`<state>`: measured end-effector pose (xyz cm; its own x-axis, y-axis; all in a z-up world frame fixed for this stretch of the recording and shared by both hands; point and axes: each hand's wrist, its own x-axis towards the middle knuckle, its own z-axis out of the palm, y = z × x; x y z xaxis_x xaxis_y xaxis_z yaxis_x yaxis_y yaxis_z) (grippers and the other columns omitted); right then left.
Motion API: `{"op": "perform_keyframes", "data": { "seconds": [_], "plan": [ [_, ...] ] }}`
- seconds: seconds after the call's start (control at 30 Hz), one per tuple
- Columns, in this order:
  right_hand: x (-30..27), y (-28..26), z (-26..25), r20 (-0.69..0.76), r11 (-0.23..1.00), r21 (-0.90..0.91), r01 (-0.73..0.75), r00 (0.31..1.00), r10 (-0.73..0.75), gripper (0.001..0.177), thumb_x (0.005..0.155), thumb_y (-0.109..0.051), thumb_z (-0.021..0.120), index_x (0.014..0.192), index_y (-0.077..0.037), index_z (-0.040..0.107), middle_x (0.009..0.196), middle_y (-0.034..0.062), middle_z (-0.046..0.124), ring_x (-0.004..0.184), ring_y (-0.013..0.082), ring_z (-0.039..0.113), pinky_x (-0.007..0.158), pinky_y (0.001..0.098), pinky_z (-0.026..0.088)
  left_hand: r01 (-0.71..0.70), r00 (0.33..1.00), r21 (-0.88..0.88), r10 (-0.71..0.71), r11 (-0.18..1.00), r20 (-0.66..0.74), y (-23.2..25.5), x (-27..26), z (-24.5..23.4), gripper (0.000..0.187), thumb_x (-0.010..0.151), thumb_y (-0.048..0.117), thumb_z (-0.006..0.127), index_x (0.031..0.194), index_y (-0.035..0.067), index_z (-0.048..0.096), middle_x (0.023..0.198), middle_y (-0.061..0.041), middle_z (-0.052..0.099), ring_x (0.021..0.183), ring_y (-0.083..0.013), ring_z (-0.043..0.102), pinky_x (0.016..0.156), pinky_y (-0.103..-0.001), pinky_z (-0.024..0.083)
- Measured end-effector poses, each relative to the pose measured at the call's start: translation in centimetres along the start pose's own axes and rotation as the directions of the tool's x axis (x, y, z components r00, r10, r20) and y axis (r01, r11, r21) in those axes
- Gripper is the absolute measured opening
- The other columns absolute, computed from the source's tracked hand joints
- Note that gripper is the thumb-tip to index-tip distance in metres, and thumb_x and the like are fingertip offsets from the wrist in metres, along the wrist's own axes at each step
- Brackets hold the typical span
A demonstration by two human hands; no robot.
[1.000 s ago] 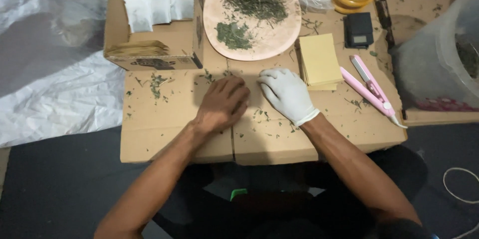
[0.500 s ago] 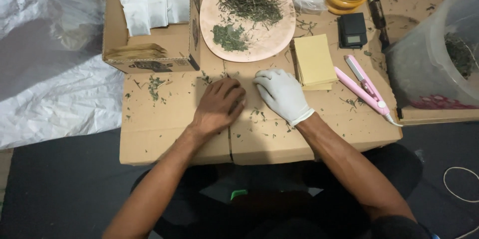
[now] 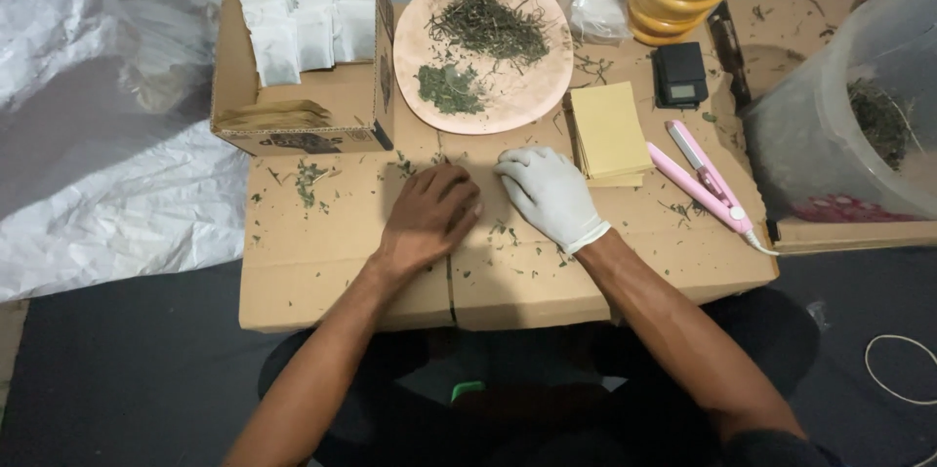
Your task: The person is manually folding and heat-sealing small tea bags using a handheld heat sealer.
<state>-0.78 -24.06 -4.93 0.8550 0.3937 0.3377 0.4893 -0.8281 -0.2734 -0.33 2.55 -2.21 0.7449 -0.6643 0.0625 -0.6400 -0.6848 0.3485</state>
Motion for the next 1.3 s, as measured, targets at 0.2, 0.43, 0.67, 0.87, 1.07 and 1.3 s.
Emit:
{"op": "perform_keyframes", "data": {
  "seconds": [0.2, 0.43, 0.67, 0.87, 1.07, 1.3],
  "plan": [
    [-0.2, 0.1, 0.3, -0.03, 1.0, 0.02, 0.016, 0.999, -0.016, 0.02, 0.114, -0.028, 0.062, 0.128, -0.022, 0.076, 0.134, -0.0023, 0.075, 0.13, 0.0307, 0.068, 0.099, 0.0505, 0.059, -0.001, 0.998, 0.02, 0.002, 1.0, -0.06, -0.1, -0.3, 0.9, 0.043, 0.115, 0.043, 0.055, 0.143, 0.014, 0.07, 0.146, -0.011, 0.062, 0.152, -0.0331, 0.054, 0.129, -0.055, 0.04],
    [0.0, -0.2, 0.0, -0.067, 0.999, -0.022, 0.026, 0.997, -0.028, 0.016, 0.113, -0.028, 0.065, 0.124, -0.025, 0.076, 0.132, -0.0041, 0.076, 0.126, 0.0286, 0.071, 0.095, 0.048, 0.06, 0.025, 0.994, 0.0, -0.025, 1.0, -0.108, -0.5, -0.4, 1.8, 0.042, 0.113, 0.041, 0.059, 0.142, 0.014, 0.071, 0.146, -0.012, 0.063, 0.153, -0.0344, 0.053, 0.132, -0.055, 0.036],
    [0.1, -0.3, -0.1, -0.058, 1.0, -0.009, 0.022, 0.998, -0.023, 0.017, 0.114, -0.029, 0.064, 0.124, -0.026, 0.078, 0.132, -0.0026, 0.076, 0.125, 0.0312, 0.072, 0.094, 0.049, 0.06, 0.072, 0.992, -0.014, -0.073, 0.997, -0.098, -0.3, -0.4, 1.2, 0.04, 0.113, 0.043, 0.061, 0.139, 0.016, 0.073, 0.146, -0.008, 0.063, 0.155, -0.0304, 0.05, 0.134, -0.054, 0.034],
    [0.0, -0.2, 0.0, -0.061, 1.0, 0.009, 0.02, 0.998, -0.02, 0.016, 0.114, -0.029, 0.065, 0.124, -0.025, 0.078, 0.134, -0.0021, 0.076, 0.127, 0.0315, 0.071, 0.095, 0.0496, 0.06, 0.003, 0.962, -0.019, -0.008, 1.0, -0.273, -0.7, -0.6, 1.3, 0.027, 0.111, 0.026, 0.067, 0.133, 0.013, 0.075, 0.137, -0.009, 0.066, 0.145, -0.0312, 0.058, 0.129, -0.054, 0.043],
    [0.0, -0.2, 0.1, -0.067, 1.0, 0.005, 0.015, 0.998, -0.015, 0.016, 0.113, -0.027, 0.066, 0.122, -0.025, 0.079, 0.133, -0.0018, 0.077, 0.126, 0.0321, 0.071, 0.095, 0.0501, 0.06, -0.011, 0.903, -0.217, -0.083, 0.976, -0.421, -0.4, -0.5, -0.4, 0.019, 0.108, 0.02, 0.071, 0.118, 0.008, 0.081, 0.122, -0.011, 0.076, 0.127, -0.0304, 0.072, 0.12, -0.047, 0.052],
    [0.2, -0.3, -0.2, -0.053, 1.0, 0.024, 0.005, 0.999, -0.003, 0.015, 0.112, -0.027, 0.066, 0.122, -0.025, 0.078, 0.133, -0.0045, 0.076, 0.128, 0.0295, 0.071, 0.096, 0.0488, 0.06, -0.058, 0.748, -0.431, -0.247, 0.9, -0.616, -4.6, 0.9, -7.4, 0.015, 0.104, 0.016, 0.079, 0.118, 0.012, 0.081, 0.108, -0.011, 0.078, 0.103, -0.0321, 0.077, 0.099, -0.049, 0.063]
  ]
}}
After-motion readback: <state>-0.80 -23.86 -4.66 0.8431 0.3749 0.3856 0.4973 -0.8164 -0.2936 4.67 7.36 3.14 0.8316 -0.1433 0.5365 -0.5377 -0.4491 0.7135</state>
